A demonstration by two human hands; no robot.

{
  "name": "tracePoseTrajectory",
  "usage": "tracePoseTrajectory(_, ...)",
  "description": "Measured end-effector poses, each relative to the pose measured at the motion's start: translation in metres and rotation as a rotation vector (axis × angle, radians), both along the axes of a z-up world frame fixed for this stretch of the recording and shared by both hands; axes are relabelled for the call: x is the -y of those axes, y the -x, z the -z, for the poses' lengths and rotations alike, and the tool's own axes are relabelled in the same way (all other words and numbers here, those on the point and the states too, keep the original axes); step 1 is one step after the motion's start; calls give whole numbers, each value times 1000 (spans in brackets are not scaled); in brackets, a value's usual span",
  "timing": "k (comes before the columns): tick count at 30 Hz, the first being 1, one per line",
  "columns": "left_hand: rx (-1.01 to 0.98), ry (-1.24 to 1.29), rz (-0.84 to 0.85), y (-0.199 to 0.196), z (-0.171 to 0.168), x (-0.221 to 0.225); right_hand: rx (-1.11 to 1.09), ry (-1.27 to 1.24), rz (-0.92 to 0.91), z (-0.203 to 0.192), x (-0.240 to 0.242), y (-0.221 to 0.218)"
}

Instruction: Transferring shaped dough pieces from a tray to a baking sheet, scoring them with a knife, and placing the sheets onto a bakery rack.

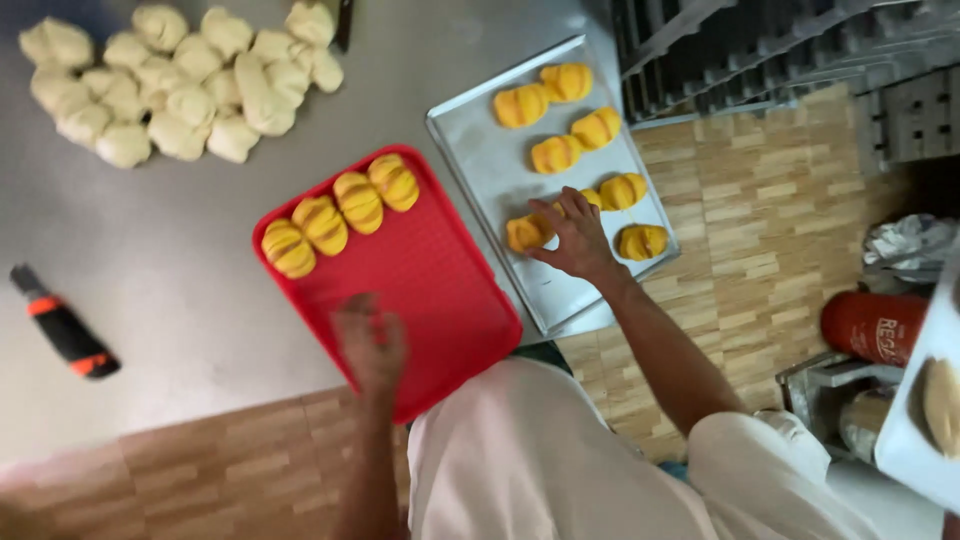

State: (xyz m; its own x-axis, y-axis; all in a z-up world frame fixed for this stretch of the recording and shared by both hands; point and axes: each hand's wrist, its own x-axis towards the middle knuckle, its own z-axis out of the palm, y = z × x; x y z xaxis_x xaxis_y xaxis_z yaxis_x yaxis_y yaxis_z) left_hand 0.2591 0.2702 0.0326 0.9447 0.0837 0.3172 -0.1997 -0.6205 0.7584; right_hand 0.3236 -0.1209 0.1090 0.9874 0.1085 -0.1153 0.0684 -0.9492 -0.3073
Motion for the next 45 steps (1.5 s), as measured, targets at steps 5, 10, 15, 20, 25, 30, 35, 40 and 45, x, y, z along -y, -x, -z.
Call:
tracePoseTrajectory(5,-142,72,407,-39,-78,130,-18,126,126,14,37,-6)
tracePoseTrajectory(10,-93,-293,610,-76,-53,221,-172,190,-23,29,65,-9)
tracePoseTrajectory(15,-62,-645,544,-86,22,268,-33,168,-136,15,63,-25)
tracePoseTrajectory(20,-81,-481,445,-88,-15,255,-68,237,-95,6,55,-18)
tracePoseTrajectory(25,-299,-107,411,-95,-15,243,-139,325,-178,59,88,-36)
tracePoseTrajectory(30,-374,264,283,-65,-60,182,-69,-112,136,1,72,-57)
tracePoseTrajectory(35,-484,188,-116,-41,-96,67,-170,-599,100,1,-45,-34)
tracePoseTrajectory(40,-563,25,-509,-44,-75,9,-151,-702,12,-19,-193,-36)
tracePoseTrajectory(45,-700,-275,-360,-47,-98,-2,-293,-403,12,12,-243,-43)
